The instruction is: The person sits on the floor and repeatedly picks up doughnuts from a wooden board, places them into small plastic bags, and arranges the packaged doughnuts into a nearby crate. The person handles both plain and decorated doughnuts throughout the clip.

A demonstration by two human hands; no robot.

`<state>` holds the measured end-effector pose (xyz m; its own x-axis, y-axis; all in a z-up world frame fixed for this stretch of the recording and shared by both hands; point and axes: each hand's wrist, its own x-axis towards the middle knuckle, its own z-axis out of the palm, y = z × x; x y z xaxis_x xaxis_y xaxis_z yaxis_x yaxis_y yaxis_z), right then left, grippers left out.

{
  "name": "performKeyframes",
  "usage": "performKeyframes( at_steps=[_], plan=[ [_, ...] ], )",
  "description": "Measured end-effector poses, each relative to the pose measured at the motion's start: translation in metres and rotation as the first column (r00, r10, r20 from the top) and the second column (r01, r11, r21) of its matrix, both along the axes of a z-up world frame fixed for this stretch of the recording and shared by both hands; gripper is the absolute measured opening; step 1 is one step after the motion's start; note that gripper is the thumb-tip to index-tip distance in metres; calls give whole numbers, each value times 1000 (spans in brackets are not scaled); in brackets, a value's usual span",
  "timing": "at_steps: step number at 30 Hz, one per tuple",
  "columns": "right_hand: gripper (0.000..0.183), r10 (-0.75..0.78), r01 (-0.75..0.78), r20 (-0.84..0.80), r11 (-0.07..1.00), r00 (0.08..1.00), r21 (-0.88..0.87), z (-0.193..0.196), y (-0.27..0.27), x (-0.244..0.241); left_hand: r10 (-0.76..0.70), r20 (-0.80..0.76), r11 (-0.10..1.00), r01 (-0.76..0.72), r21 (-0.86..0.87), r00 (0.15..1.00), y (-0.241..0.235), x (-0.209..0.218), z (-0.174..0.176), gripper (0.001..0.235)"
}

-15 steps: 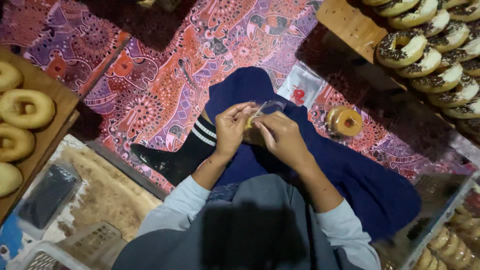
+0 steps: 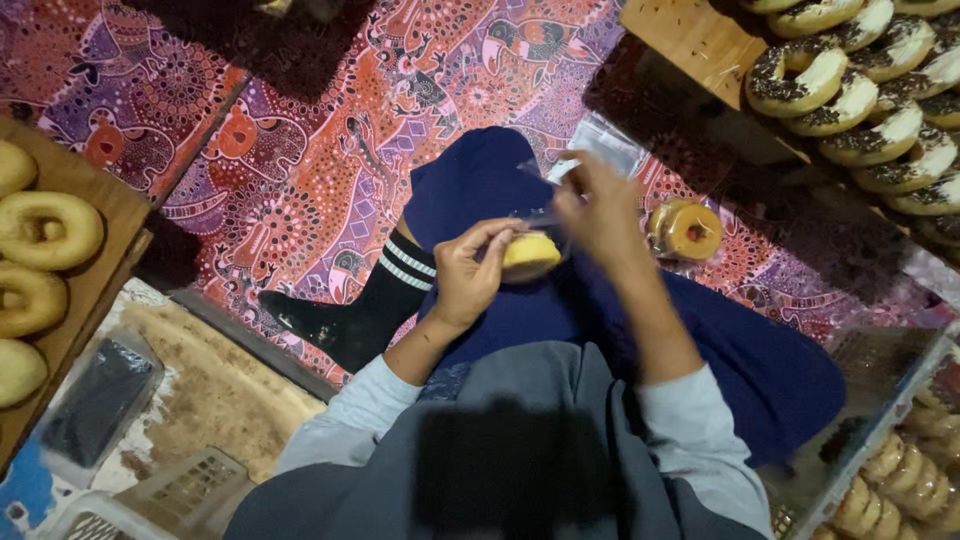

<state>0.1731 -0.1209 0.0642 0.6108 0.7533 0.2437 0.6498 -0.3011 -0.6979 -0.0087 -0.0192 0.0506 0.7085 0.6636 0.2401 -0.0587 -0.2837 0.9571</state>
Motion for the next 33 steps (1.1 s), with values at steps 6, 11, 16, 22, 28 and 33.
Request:
performKeyframes(
  at_steps=[6,11,16,22,28,33],
  plan=[
    [26,-182,167,58,966,982,199,11,-36,-17,67,19,977,-62,-202,998,1,11,0,18],
    [41,154,-220,316,958,936,186,52,-15,-51,62,-72,990,-70,-121,995,-10,17,-7,17],
    [43,237,-260,292,965,926,39,57,-7,-48,45,-103,995,-35,94,994,-6,11,8,17],
    [35,-2,6,-34,994,999,107,-19,-34,2,-60,-83,990,70,121,995,-9,10,21,12],
    [32,-243,178,-250,950,937,-255,-60,-67,43,188,141,946,-140,-293,972,-7,16,24,16],
    [59,209,12,-824,968,527,252,-109,-64,-64,-41,128,942,-4,335,991,-28,2,2,17]
  ],
)
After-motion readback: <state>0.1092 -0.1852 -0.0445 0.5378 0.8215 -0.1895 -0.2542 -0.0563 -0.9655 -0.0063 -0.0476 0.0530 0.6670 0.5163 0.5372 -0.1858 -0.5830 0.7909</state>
